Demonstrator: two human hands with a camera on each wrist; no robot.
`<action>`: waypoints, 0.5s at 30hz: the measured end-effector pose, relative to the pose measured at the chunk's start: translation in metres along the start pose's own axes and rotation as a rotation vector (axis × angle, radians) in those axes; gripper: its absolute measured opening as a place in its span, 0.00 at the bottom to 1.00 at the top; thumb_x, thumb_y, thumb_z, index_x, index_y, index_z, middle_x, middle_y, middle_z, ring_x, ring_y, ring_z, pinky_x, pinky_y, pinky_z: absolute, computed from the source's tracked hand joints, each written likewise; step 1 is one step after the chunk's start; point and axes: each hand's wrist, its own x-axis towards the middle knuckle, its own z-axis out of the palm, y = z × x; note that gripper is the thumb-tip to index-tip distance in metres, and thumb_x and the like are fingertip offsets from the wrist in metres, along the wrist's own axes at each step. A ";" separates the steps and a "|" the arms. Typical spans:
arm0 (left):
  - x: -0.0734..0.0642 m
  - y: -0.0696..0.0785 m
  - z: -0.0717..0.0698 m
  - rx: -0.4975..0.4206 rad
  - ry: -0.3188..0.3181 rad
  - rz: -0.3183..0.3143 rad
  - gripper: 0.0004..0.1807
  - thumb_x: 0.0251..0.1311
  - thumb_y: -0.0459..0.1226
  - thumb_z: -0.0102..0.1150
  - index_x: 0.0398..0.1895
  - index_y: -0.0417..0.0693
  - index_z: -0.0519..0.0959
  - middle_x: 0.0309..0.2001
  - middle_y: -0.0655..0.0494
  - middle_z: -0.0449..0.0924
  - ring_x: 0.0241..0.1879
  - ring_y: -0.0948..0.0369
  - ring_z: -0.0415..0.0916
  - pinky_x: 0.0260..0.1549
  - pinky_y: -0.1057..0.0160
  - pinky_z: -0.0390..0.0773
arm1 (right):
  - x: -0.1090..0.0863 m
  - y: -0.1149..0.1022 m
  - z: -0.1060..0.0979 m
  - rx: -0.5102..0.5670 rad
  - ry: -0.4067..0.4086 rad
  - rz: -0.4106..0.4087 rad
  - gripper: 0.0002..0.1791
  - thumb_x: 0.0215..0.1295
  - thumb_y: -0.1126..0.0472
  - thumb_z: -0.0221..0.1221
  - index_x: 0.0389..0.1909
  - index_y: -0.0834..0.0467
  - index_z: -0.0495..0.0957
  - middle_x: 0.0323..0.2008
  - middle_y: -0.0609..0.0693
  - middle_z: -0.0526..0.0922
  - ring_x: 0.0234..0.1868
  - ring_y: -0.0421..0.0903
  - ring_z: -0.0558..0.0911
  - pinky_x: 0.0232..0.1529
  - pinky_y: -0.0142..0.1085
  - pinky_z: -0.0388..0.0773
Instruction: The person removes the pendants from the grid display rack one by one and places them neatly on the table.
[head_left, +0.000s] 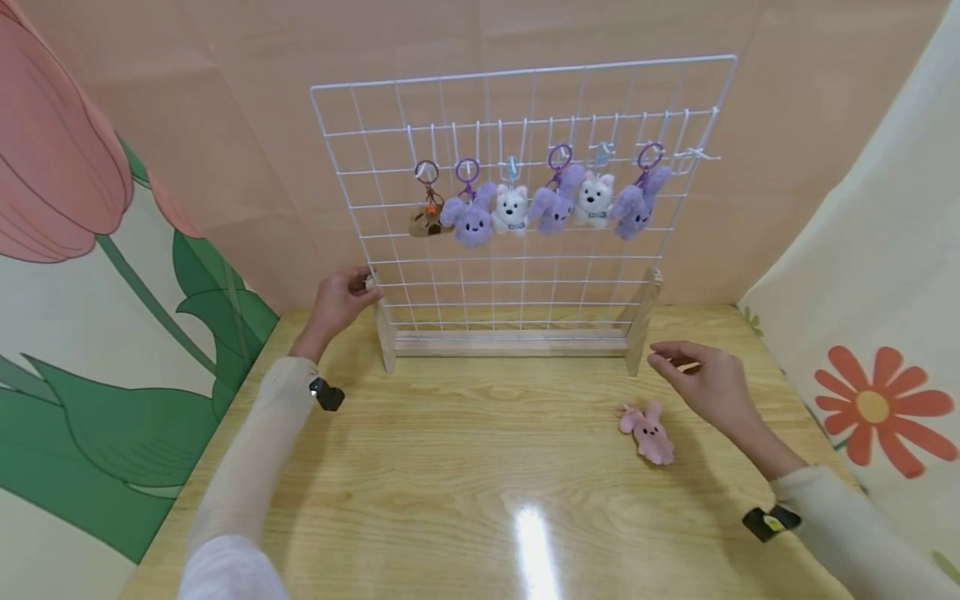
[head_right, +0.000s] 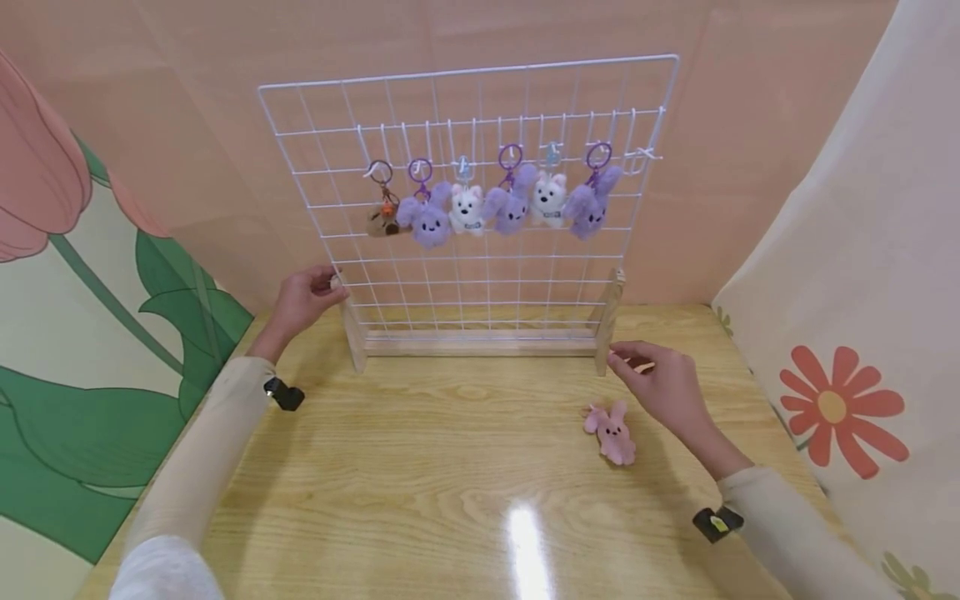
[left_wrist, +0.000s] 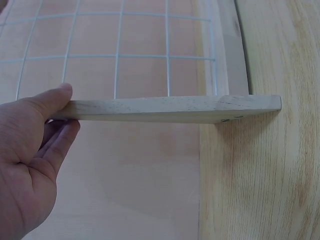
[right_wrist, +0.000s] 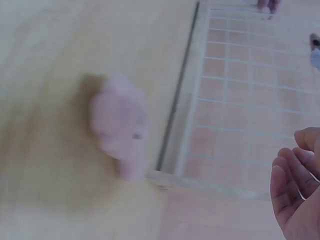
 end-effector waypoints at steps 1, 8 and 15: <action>0.000 0.000 0.000 0.002 0.000 0.001 0.26 0.67 0.35 0.67 0.65 0.33 0.75 0.58 0.34 0.80 0.54 0.43 0.82 0.54 0.48 0.85 | 0.004 -0.003 -0.003 -0.001 0.007 -0.005 0.11 0.67 0.60 0.69 0.46 0.60 0.88 0.36 0.57 0.90 0.28 0.34 0.85 0.31 0.13 0.75; 0.000 0.001 0.000 0.010 0.002 0.016 0.25 0.67 0.35 0.67 0.64 0.32 0.76 0.58 0.34 0.80 0.54 0.43 0.82 0.53 0.48 0.85 | 0.034 -0.029 -0.027 0.000 0.063 -0.018 0.12 0.68 0.58 0.68 0.48 0.60 0.88 0.38 0.59 0.90 0.32 0.16 0.75 0.34 0.09 0.72; 0.000 0.001 -0.001 0.013 0.003 0.003 0.27 0.67 0.37 0.67 0.64 0.32 0.75 0.58 0.35 0.80 0.53 0.44 0.83 0.53 0.50 0.85 | 0.064 -0.050 -0.047 0.012 0.156 -0.051 0.12 0.65 0.60 0.70 0.46 0.60 0.89 0.37 0.62 0.89 0.32 0.10 0.73 0.32 0.08 0.70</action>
